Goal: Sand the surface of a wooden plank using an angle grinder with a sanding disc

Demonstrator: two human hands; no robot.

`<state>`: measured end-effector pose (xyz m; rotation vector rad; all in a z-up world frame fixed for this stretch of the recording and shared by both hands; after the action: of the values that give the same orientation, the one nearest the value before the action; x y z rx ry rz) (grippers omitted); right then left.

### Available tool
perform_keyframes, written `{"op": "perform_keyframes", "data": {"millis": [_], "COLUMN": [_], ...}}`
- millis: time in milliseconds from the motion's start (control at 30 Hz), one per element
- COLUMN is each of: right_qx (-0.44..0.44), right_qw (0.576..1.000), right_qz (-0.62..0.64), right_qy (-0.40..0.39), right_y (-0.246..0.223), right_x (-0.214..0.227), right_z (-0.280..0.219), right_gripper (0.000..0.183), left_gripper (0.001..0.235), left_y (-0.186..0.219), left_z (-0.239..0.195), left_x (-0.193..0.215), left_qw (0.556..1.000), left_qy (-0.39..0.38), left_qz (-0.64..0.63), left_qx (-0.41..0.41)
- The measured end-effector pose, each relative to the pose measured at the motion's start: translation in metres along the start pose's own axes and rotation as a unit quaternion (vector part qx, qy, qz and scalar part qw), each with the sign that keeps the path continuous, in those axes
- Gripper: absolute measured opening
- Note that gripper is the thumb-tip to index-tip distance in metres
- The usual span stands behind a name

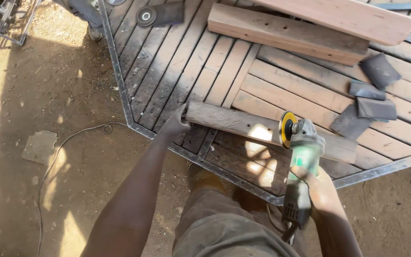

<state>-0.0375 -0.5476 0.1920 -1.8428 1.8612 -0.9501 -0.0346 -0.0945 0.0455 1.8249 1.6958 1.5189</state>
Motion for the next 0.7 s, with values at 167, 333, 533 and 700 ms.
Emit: {"op": "perform_keyframes", "data": {"millis": [167,333,533,700], "right_qx": [-0.008,-0.126,0.01,0.065], "right_qw": [0.981,0.964,0.996,0.969], "right_qz": [0.136,0.193,-0.022,-0.159], "right_qy": [-0.141,-0.132,0.081,0.178], "right_y": [0.008,0.034,0.021,0.012], "right_x": [-0.055,-0.121,-0.197,-0.233], "right_z": [-0.028,-0.053,-0.08,-0.074], "right_gripper": [0.037,0.048,0.046,0.053], "left_gripper": [0.118,0.111,0.076,0.087], "left_y": [0.0,0.027,0.013,0.017], "left_z": [0.034,0.026,0.046,0.042], "left_x": [0.01,0.024,0.028,0.036], "left_qw": [0.978,0.937,0.88,0.883], "left_qy": [-0.137,-0.142,-0.001,-0.014], "left_qz": [0.14,0.285,0.303,0.281], "left_qx": [-0.066,-0.142,-0.365,-0.375]}}
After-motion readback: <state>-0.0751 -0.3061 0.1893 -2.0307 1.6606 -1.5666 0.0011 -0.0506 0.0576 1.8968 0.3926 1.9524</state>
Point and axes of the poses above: each hand's wrist, its own z-axis towards the middle knuckle, its own x-axis out of the back of the hand, y = z × x, the point moved 5 cm from there along z, towards the middle knuckle, and after that the axes turned 11 degrees about y, right-handed, at the moved point
